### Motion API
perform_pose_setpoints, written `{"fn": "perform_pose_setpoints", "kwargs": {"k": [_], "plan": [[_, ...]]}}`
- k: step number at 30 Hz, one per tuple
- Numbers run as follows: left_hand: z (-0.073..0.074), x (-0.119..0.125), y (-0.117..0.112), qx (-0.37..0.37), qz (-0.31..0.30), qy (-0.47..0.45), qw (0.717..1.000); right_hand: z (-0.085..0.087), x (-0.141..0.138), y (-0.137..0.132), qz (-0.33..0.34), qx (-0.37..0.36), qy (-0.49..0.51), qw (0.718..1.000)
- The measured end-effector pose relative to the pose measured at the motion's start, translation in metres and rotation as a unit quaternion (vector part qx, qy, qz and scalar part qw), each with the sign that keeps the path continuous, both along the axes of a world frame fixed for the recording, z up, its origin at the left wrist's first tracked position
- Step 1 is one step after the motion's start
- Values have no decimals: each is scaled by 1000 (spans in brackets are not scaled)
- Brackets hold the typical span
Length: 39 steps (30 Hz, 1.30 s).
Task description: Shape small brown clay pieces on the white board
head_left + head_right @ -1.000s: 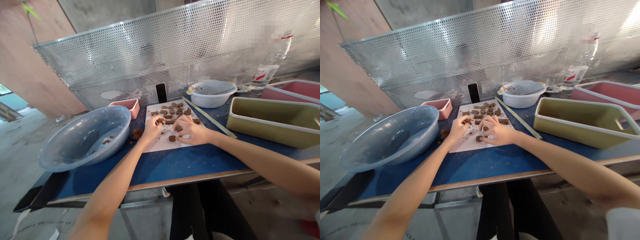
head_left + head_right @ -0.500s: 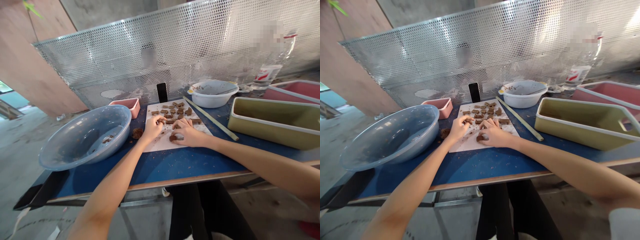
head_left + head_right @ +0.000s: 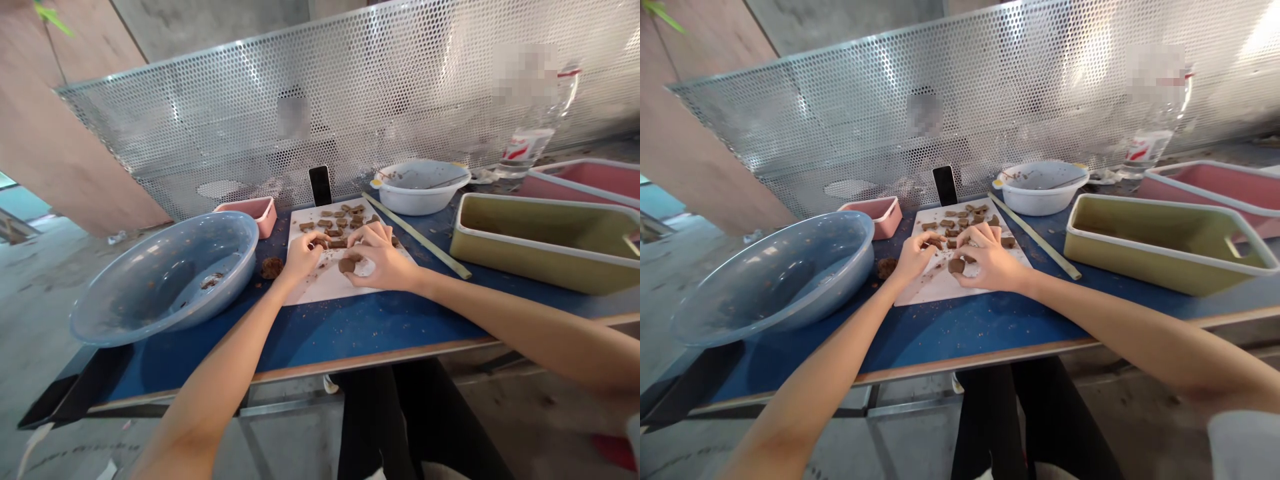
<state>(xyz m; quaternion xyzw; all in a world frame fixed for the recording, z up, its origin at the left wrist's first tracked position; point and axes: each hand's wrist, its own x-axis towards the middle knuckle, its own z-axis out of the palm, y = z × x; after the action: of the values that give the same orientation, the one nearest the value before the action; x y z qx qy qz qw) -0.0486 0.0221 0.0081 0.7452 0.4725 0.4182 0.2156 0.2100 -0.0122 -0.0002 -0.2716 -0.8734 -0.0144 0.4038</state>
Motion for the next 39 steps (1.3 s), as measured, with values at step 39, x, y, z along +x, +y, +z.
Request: {"fn": "perform_pose_setpoints", "kwargs": {"k": [39], "plan": [[16, 16, -18, -312, -299, -310, 847, -4, 3, 4, -42, 43, 86, 995]]}}
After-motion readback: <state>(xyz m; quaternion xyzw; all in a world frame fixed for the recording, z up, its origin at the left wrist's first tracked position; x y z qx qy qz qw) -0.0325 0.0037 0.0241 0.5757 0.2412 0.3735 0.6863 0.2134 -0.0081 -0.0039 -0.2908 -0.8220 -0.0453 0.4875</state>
